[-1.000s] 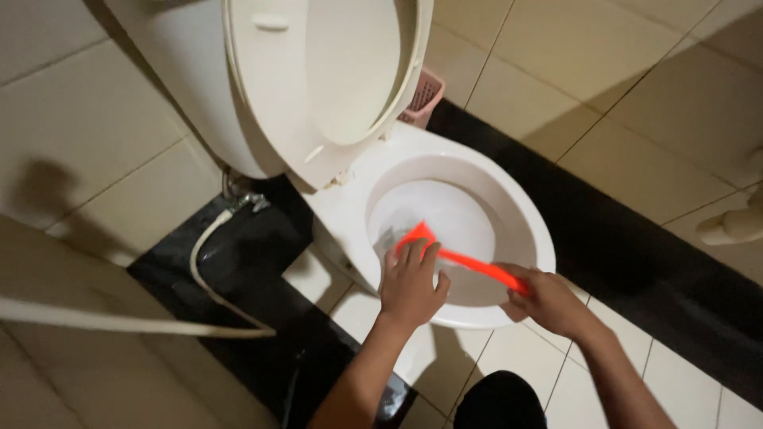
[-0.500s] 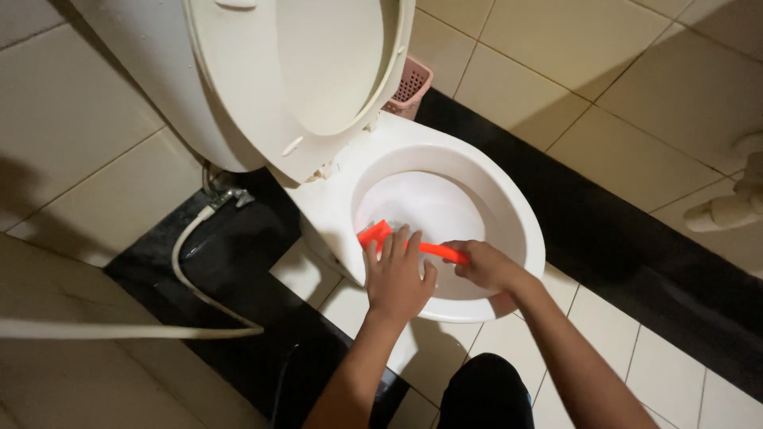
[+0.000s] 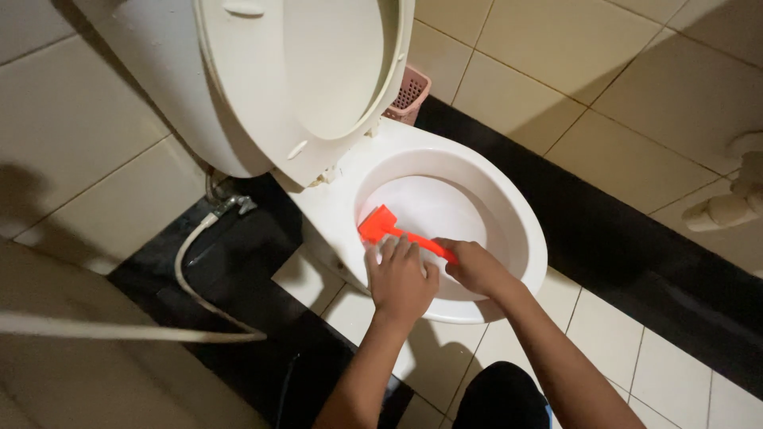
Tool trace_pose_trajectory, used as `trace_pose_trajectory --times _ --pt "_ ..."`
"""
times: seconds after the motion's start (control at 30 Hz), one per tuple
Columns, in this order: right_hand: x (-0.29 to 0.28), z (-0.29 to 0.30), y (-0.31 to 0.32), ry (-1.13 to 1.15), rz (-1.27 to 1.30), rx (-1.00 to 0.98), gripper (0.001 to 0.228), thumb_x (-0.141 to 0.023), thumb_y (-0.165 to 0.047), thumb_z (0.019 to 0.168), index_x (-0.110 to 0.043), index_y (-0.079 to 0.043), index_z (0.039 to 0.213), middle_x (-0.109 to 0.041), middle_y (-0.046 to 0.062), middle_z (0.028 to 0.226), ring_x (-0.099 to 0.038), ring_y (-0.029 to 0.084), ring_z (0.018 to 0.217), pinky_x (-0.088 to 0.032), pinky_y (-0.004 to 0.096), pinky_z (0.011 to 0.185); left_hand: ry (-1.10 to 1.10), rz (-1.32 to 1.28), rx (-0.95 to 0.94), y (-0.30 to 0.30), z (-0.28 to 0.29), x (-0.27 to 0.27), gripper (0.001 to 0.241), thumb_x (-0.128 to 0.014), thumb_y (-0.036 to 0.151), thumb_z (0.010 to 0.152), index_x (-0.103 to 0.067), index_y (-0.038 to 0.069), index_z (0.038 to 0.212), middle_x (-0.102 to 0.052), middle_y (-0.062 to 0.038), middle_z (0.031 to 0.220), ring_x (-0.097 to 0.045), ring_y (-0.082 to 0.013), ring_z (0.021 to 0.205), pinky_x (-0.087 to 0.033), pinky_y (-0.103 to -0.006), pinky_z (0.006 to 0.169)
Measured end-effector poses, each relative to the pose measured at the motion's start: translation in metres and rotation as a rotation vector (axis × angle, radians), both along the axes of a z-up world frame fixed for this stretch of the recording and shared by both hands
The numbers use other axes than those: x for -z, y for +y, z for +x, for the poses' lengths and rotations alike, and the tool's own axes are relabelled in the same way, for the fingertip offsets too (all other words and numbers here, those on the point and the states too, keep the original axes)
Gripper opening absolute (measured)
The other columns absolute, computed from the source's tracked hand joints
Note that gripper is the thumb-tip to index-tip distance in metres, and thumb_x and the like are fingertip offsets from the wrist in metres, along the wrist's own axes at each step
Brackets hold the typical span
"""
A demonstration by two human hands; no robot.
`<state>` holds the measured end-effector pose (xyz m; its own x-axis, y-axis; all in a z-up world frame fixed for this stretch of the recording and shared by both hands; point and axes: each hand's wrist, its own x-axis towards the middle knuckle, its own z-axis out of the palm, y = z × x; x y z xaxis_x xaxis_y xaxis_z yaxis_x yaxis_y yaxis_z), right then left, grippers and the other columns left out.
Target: The person pours a cleaning liquid from a bottle into the toilet bowl and rubs it with their hands. They then wash their hands at the sink. Finally, they use a red toilet brush to scrub the inside of the toilet bowl thoroughly.
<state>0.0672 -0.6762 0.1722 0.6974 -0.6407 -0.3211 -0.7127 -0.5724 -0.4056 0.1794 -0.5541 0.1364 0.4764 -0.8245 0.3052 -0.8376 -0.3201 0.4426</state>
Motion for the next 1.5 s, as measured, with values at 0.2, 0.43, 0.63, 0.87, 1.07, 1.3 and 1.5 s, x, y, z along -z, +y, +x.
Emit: trace_pose_trajectory --times 0.2,0.43,0.63,0.87,1.07,1.3,1.5 --pt "0.009 -0.040 -0.031 0.063 0.097 -0.174 0.062 -0.067 0.003 0.077 -0.064 -0.016 0.137 -0.078 0.014 0.109 -0.074 0.029 0.096 -0.056 0.040 0.089 -0.021 0.041 0.220 0.001 0.007 0.008 0.051 -0.060 0.033 0.086 -0.069 -0.002 0.121 -0.059 -0.022 0.140 -0.050 -0.0366 0.132 -0.026 -0.0542 0.116" --pt "0.007 -0.028 -0.015 0.116 0.021 -0.130 0.065 -0.064 0.001 0.082 -0.061 -0.020 0.144 -0.076 0.017 0.111 -0.076 0.031 0.098 -0.058 0.039 0.092 0.039 -0.083 0.084 -0.001 0.002 0.012 0.052 -0.058 0.025 0.086 -0.064 0.000 0.132 -0.060 -0.018 0.142 -0.053 -0.0323 0.134 -0.031 -0.0532 0.116" --pt "0.041 0.010 -0.013 0.115 -0.284 -0.136 0.064 -0.059 -0.002 0.091 -0.048 -0.022 0.150 -0.072 0.011 0.113 -0.055 0.037 0.130 -0.052 0.044 0.099 0.052 -0.109 0.073 0.001 0.002 0.003 0.045 -0.061 0.020 0.082 -0.067 0.003 0.123 -0.065 -0.014 0.132 -0.056 -0.0303 0.128 -0.031 -0.0574 0.112" --pt "0.074 -0.015 -0.042 0.200 -0.470 -0.247 0.077 -0.054 0.005 0.086 -0.037 -0.022 0.156 -0.059 0.012 0.141 -0.054 0.036 0.133 -0.039 0.042 0.116 0.041 -0.194 0.077 0.004 0.004 0.003 0.036 -0.061 0.018 0.082 -0.071 0.004 0.114 -0.067 -0.014 0.131 -0.056 -0.0308 0.127 -0.034 -0.0563 0.108" --pt "0.033 -0.051 -0.051 0.211 -0.643 -0.120 0.070 -0.049 0.000 0.092 -0.038 -0.026 0.156 -0.054 0.009 0.149 -0.051 0.035 0.138 -0.047 0.041 0.109 0.054 -0.157 0.074 0.003 0.002 0.007 0.032 -0.060 0.018 0.084 -0.072 0.003 0.109 -0.068 -0.014 0.129 -0.057 -0.0289 0.125 -0.035 -0.0561 0.107" --pt "0.082 -0.037 -0.072 0.174 -0.641 -0.185 0.066 -0.050 -0.004 0.092 -0.042 -0.027 0.154 -0.055 0.012 0.147 -0.053 0.034 0.136 -0.046 0.042 0.110 0.033 -0.169 0.064 0.001 0.002 0.009 0.034 -0.061 0.019 0.082 -0.073 0.002 0.109 -0.070 -0.014 0.125 -0.059 -0.0292 0.122 -0.035 -0.0555 0.106" --pt "0.057 -0.013 -0.062 0.144 -0.738 -0.303 0.065 -0.052 -0.005 0.096 -0.042 -0.020 0.158 -0.059 0.013 0.146 -0.059 0.027 0.135 -0.042 0.041 0.123 0.038 -0.162 0.063 0.004 0.001 0.004 0.027 -0.060 0.018 0.083 -0.073 0.004 0.102 -0.071 -0.013 0.125 -0.060 -0.0300 0.123 -0.037 -0.0531 0.106"
